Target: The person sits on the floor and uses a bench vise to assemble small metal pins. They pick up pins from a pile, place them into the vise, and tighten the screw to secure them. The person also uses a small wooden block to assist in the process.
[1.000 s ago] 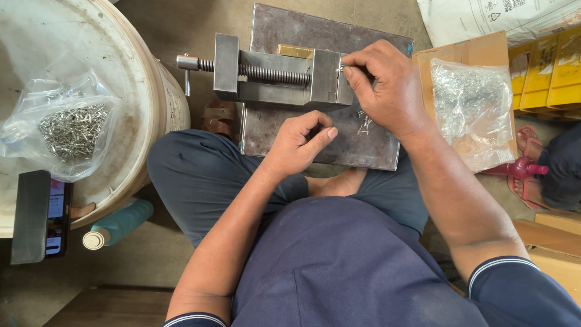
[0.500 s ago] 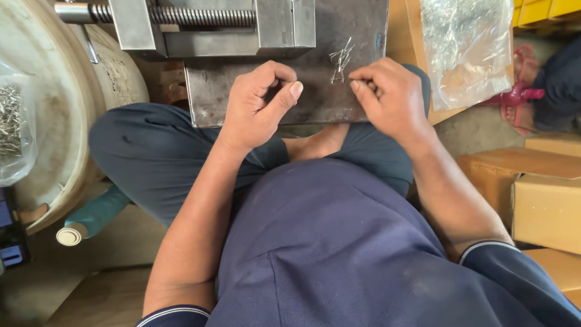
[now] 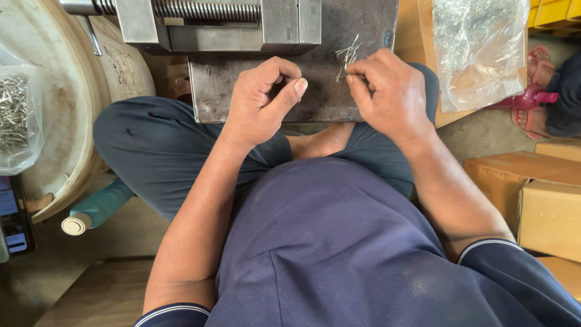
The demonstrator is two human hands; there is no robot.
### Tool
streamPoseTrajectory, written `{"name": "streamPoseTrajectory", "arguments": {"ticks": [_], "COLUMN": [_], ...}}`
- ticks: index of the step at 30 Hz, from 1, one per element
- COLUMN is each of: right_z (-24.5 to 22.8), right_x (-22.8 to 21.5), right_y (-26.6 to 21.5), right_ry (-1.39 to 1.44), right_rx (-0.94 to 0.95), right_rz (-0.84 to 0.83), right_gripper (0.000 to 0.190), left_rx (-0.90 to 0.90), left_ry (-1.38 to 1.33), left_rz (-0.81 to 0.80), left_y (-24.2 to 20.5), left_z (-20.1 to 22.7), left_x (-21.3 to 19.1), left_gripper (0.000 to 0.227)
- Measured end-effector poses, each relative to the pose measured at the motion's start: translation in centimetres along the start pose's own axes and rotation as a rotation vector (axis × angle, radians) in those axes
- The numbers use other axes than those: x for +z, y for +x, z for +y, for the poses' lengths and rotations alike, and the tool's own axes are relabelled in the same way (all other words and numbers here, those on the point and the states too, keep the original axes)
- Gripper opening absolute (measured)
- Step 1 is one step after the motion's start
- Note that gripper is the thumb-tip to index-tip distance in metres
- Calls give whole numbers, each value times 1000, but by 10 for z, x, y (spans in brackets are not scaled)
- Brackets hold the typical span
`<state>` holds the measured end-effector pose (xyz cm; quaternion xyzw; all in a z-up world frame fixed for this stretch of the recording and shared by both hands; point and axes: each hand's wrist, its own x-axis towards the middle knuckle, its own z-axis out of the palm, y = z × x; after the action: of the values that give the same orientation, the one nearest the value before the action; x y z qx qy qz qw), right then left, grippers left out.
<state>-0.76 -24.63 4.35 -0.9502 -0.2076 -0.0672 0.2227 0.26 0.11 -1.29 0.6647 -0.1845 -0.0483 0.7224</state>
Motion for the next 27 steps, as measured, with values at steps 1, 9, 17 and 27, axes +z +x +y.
{"name": "streamPoseTrajectory", "arguments": {"ticks": [1, 9, 17, 27], "right_z": [1, 6, -15, -42], "right_x": [-1, 0, -10, 7], "right_y": [1, 14, 21, 35], "right_ry": [-26, -258, -155, -54], "right_rx": [-15, -221, -290, -369], "right_rz": [-8, -111, -54, 112], "right_gripper": [7, 10, 12, 12], "left_rx": [2, 0, 119, 65], "left_ry": [-5, 35, 217, 223], "left_rz": [0, 5, 16, -70], "left_y": [1, 0, 2, 6], "left_z": [0, 1, 7, 10], "left_x": [-1, 1, 5, 3], "left_gripper": [16, 15, 15, 28]}}
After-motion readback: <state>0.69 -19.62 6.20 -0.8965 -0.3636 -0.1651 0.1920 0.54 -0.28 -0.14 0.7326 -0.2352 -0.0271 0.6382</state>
